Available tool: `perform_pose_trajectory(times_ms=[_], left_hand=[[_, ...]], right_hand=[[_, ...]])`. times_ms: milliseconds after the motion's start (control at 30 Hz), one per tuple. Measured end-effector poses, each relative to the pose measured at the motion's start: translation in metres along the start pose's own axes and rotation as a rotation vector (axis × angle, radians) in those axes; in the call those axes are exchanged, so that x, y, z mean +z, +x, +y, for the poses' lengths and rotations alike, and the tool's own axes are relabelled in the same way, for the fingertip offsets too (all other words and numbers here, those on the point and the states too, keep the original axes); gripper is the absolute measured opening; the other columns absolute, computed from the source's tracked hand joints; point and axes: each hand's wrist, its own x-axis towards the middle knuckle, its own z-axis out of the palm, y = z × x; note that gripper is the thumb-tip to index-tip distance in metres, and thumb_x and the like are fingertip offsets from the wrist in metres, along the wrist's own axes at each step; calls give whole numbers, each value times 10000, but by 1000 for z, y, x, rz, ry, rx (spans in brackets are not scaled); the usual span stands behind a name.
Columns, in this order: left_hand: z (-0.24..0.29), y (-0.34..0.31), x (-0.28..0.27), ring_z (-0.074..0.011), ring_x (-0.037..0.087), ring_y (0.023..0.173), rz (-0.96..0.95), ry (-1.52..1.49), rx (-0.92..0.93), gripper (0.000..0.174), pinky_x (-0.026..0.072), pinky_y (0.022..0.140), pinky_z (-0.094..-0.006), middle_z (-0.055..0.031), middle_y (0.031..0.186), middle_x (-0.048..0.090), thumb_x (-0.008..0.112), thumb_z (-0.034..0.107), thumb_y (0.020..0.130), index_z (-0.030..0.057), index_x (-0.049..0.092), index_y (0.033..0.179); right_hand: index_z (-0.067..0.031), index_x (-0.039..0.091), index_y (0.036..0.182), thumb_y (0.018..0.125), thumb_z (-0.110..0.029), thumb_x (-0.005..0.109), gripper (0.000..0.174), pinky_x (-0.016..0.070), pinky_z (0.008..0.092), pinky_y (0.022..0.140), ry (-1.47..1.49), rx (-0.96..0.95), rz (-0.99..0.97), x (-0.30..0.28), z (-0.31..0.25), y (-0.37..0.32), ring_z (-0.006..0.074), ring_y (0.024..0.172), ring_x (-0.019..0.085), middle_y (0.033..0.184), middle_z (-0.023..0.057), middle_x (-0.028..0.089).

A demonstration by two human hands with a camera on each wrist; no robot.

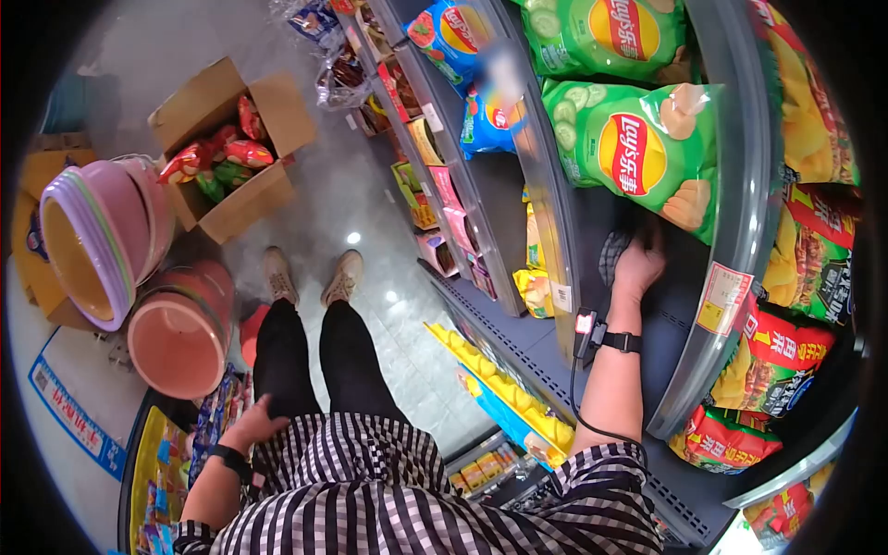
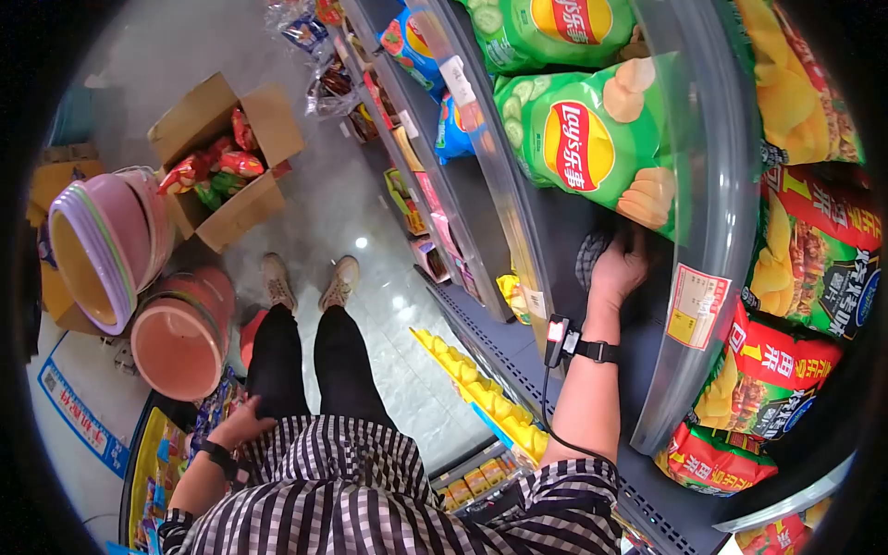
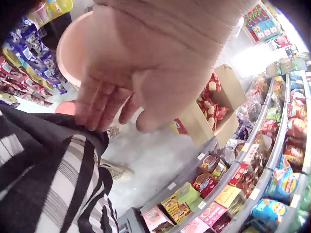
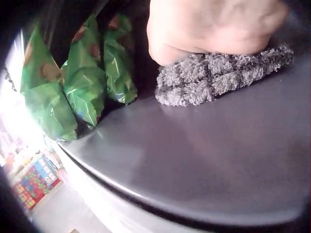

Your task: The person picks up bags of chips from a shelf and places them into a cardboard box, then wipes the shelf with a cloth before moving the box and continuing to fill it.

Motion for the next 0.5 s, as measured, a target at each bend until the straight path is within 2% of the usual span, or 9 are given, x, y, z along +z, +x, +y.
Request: perform_pose_trajectory(times_ms=[33,100,133,267,333,400,500], left_hand=[[4,8,14,-485,463,1098,24,287,24,967,403,936,-431,-392,1288,307,652,496,706,-4,176,1383],[26,9,21,-523,491,1031,-24,409,-120,1081,432,900,-435,-465,1290,173,651,559,676,20,63,1406],[25,15,25,-511,541,958,6,477,-86,1134,470,834,-435,-484,1278,160,653,590,655,29,20,1411],[26,26,31,-485,574,898,48,613,-83,1191,493,755,-427,-500,1263,165,656,630,623,28,-1,1413],[31,25,32,-482,577,893,51,618,-90,1194,494,754,-422,-502,1259,167,660,628,619,28,1,1413],[30,26,27,-479,579,887,75,619,-92,1197,494,753,-416,-505,1256,170,664,626,615,29,3,1414],[24,28,30,-468,587,867,84,590,-46,1193,494,753,-402,-502,1253,183,674,616,611,29,16,1415]], right_hand=[[-57,578,1143,797,-149,581,358,373,434,929,-270,-247,121,-5,0,6,331,1090,499,1162,156,568],[-59,578,1126,796,-167,584,347,369,443,926,-390,-293,141,-12,-8,27,335,1095,487,1158,158,564],[-60,578,1109,795,-184,587,338,364,452,923,-501,-334,152,-16,-7,33,339,1100,476,1155,159,559],[-82,528,1154,789,-230,596,399,359,446,913,-627,-306,31,-18,19,45,351,1090,472,1149,163,546],[-103,460,1222,762,-226,631,506,357,448,913,-793,-160,-20,-21,42,18,356,1080,475,1148,182,530],[-81,434,1220,741,-191,657,540,358,449,912,-750,15,-30,-32,58,-6,355,1080,474,1134,208,527],[-54,444,1171,744,-183,667,498,373,458,909,-660,401,-33,-46,91,-45,369,1123,438,1191,193,489]])
